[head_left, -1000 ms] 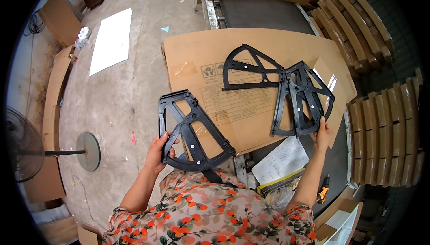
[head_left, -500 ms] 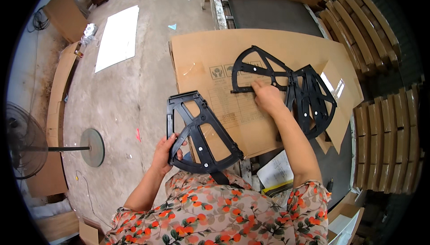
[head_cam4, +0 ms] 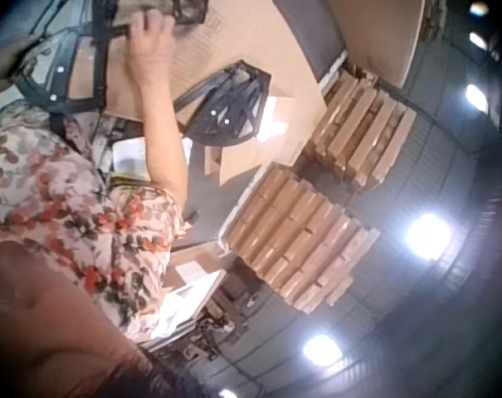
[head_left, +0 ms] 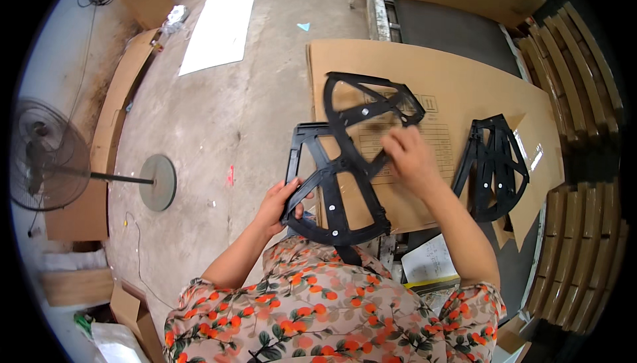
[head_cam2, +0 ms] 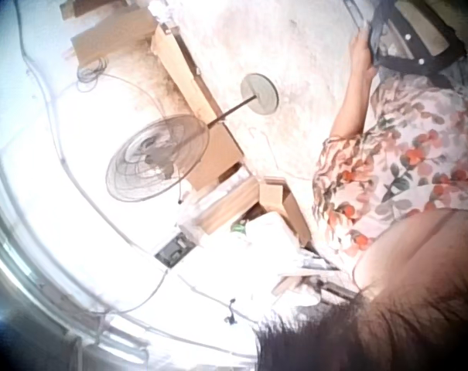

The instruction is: The person assembles black plastic chair frames on a cardboard surface, stacking them after fitting them together. They then open a box of hardware, sorting screws and bolts into small plastic bags while referencing an instruction sheet.

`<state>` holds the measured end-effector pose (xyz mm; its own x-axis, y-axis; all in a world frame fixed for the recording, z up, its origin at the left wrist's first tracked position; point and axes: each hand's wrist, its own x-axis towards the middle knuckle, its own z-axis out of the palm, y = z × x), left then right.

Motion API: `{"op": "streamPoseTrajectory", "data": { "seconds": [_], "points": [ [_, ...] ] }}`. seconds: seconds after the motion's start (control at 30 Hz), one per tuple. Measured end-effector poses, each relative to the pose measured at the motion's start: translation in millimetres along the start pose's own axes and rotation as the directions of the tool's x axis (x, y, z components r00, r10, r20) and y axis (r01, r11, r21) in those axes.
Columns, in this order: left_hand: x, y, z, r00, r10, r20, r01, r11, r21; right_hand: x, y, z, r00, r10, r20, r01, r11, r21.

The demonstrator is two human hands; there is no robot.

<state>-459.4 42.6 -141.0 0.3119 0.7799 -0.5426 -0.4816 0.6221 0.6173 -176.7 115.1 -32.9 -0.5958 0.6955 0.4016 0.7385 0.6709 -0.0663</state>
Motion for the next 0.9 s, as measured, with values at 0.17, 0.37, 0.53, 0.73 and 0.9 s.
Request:
{"op": "streamPoseTrajectory", "data": {
  "seconds": [0.17, 0.37, 0.53, 0.73, 0.9],
  "points": [
    [9, -1, 2, 0.994, -0.089, -0.058, 0.078, 0.982, -0.172, -32, -36, 12, 0.951, -0.288, -0.111, 0.301, 0.944, 0.134],
    [19, 9, 11, 0.988, -0.043, 0.151, 0.052, 0.997, -0.057, -58, -62, 37, 0.931, -0.326, -0.165, 0.362, 0.886, 0.291],
    [30, 5, -16, 0.942, -0.203, 0.266, 0.24, 0.963, -0.118, -73, -59, 30, 0.978, -0.203, -0.043, 0.203, 0.895, 0.396],
    [26, 6, -15, 0.936, -0.071, 0.344, 0.166, 0.952, -0.256, -91, -51, 22, 0.988, -0.117, 0.096, 0.066, 0.903, 0.425],
    [12, 19, -2, 0.977, -0.06, 0.203, 0.049, 0.997, 0.058, -97, -43, 27, 0.997, 0.041, 0.072, -0.07, 0.884, 0.462]
  ]
}}
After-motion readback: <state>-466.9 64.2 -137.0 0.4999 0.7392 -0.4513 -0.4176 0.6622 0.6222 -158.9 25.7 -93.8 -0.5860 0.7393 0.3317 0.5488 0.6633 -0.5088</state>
